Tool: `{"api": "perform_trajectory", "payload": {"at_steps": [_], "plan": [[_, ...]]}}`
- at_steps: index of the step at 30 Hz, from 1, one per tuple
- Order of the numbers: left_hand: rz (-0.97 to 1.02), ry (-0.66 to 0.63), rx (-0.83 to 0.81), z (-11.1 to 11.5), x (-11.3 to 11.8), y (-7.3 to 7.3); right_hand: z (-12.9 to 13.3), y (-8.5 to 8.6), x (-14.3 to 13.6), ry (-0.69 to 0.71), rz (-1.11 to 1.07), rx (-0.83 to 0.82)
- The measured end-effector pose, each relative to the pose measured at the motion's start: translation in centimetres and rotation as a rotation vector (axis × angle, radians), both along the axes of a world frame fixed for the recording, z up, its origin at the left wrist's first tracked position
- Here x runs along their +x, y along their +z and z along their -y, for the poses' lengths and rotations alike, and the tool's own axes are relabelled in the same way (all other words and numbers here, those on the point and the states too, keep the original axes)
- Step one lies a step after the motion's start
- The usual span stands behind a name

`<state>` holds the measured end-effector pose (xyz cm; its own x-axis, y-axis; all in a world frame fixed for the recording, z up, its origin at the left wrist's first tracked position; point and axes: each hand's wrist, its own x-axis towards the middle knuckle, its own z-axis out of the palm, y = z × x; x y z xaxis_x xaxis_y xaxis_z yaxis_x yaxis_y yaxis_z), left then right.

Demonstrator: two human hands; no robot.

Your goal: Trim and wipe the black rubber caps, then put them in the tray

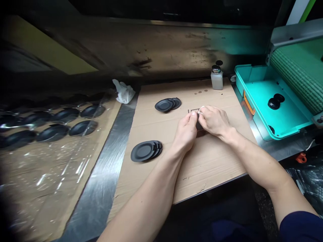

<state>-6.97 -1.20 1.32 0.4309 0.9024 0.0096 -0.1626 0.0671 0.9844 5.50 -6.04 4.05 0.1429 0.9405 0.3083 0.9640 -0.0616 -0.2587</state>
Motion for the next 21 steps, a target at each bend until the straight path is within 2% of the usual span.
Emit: {"api": "perform_trajectory", "payload": {"at_steps": [2,4,8,12,16,19,21], "plan": [[-0.019,0.003,0.057,0.1,0.0,0.0,0.1,0.1,0.0,-0.013,-0.008,-0.016],[-0.013,0.007,0.042,0.0,0.1,0.0,0.2,0.3,0.0,-0.011,-0.031,-0.038],[0.19,0.084,-0.226,-1.4,-0.1,0.4,0.1,0.3,0.6,-0.026,-0.168,0.092],[0.354,0.026,-0.519,-3.0,-1.1,1.5,-0.3,0.0,1.9,-0.089,-0.316,0.267],[0.425,-0.047,-0.617,-3.2,-2.0,2.5,-0.6,-0.3,2.6,-0.11,-0.362,0.289],[0.452,-0.105,-0.656,-2.9,-2.1,2.6,-0.6,-0.3,2.4,-0.105,-0.36,0.28],[0.474,-0.098,-0.695,-2.9,-2.1,2.6,-0.6,-0.2,2.5,-0.111,-0.347,0.275]]}}
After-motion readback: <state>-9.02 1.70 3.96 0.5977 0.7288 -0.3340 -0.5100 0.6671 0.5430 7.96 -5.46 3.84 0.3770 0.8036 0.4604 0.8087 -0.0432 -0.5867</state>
